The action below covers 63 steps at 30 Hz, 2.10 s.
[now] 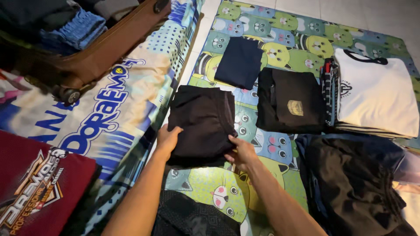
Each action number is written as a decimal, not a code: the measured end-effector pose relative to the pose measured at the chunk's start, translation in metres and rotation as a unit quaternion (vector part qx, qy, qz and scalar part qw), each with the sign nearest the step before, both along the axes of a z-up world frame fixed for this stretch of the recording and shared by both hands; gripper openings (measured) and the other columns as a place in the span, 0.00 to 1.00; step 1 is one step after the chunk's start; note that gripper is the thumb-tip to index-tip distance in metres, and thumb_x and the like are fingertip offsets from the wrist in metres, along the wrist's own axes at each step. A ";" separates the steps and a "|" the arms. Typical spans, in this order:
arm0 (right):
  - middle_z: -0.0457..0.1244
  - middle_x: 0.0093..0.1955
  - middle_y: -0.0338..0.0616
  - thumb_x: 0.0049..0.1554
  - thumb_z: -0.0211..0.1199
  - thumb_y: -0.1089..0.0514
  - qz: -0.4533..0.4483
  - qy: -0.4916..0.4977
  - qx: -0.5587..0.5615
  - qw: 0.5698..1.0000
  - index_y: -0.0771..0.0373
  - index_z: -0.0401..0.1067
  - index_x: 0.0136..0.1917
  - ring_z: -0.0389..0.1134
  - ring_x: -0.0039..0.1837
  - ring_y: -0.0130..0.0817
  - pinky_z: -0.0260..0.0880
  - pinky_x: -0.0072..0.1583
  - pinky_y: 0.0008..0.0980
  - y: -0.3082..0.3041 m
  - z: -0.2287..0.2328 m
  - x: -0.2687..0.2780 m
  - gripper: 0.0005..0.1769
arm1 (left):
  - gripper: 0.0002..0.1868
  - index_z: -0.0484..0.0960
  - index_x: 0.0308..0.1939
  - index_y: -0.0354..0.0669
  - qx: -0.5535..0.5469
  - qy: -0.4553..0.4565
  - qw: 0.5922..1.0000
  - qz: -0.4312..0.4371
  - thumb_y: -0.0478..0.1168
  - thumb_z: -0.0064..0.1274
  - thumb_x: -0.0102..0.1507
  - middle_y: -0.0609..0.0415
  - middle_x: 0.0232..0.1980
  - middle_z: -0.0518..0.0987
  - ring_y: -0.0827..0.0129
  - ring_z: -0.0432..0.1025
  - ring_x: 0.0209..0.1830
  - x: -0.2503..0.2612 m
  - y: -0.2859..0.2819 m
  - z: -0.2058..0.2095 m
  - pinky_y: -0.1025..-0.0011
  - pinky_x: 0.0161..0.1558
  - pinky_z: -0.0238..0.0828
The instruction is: The person sits on a mat and folds various clothing items, including t-shirts and jeans, by hand. They pick up each item, fold it into a neat stack, and place it on the mat next to other folded clothes.
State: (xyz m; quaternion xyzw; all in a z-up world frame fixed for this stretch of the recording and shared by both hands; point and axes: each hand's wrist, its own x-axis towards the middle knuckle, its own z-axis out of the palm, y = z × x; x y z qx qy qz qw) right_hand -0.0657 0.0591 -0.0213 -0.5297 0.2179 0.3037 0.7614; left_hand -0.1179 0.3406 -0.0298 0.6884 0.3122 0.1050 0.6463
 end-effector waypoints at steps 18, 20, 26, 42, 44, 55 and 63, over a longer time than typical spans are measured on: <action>0.45 0.82 0.61 0.57 0.65 0.45 0.156 -0.661 -0.471 0.563 0.66 0.56 0.77 0.41 0.83 0.62 0.41 0.77 0.58 0.056 0.059 -0.041 0.43 | 0.27 0.74 0.68 0.50 0.482 -0.086 0.860 -0.147 0.50 0.53 0.65 0.48 0.76 0.65 0.46 0.52 0.79 0.021 -0.047 0.031 0.42 0.74 0.42; 0.43 0.83 0.58 0.58 0.63 0.40 0.223 -0.645 -0.510 0.524 0.65 0.53 0.79 0.37 0.83 0.62 0.35 0.76 0.61 0.057 0.049 -0.048 0.46 | 0.29 0.72 0.70 0.52 0.511 -0.052 0.838 -0.182 0.53 0.51 0.66 0.48 0.78 0.62 0.44 0.48 0.80 0.022 -0.049 0.023 0.41 0.74 0.38; 0.47 0.81 0.53 0.55 0.64 0.36 0.292 -0.607 -0.487 0.556 0.63 0.56 0.77 0.39 0.82 0.59 0.37 0.75 0.62 0.050 0.035 -0.045 0.47 | 0.32 0.68 0.72 0.53 0.559 -0.004 0.807 -0.192 0.55 0.50 0.65 0.48 0.79 0.57 0.44 0.46 0.80 0.018 -0.055 0.021 0.40 0.74 0.36; 0.65 0.64 0.59 0.58 0.66 0.56 0.055 -0.592 -0.537 0.599 0.67 0.68 0.65 0.64 0.69 0.58 0.64 0.71 0.47 -0.122 0.044 0.130 0.25 | 0.39 0.66 0.73 0.50 0.545 -0.046 0.810 -0.214 0.60 0.52 0.61 0.44 0.78 0.56 0.45 0.44 0.79 0.042 -0.131 0.041 0.43 0.73 0.37; 0.62 0.71 0.58 0.57 0.68 0.57 0.051 -0.655 -0.569 0.495 0.66 0.65 0.70 0.59 0.76 0.61 0.60 0.75 0.50 -0.139 0.041 0.152 0.30 | 0.40 0.68 0.71 0.52 0.545 -0.022 0.808 -0.221 0.62 0.54 0.58 0.46 0.76 0.59 0.47 0.47 0.78 0.048 -0.127 0.050 0.43 0.71 0.41; 0.59 0.73 0.48 0.52 0.67 0.48 0.147 -0.455 -0.722 0.500 0.55 0.63 0.75 0.58 0.73 0.53 0.63 0.64 0.57 -0.129 0.039 0.175 0.39 | 0.37 0.73 0.63 0.53 0.547 -0.022 0.813 -0.196 0.61 0.60 0.54 0.45 0.68 0.65 0.49 0.53 0.70 0.063 -0.127 0.055 0.43 0.64 0.48; 0.69 0.53 0.59 0.59 0.59 0.57 0.062 -0.445 -0.660 0.602 0.58 0.73 0.65 0.69 0.56 0.62 0.68 0.59 0.57 -0.154 0.041 0.196 0.21 | 0.39 0.72 0.65 0.52 0.541 -0.004 0.815 -0.208 0.61 0.60 0.54 0.44 0.70 0.62 0.49 0.50 0.72 0.064 -0.128 0.055 0.43 0.66 0.45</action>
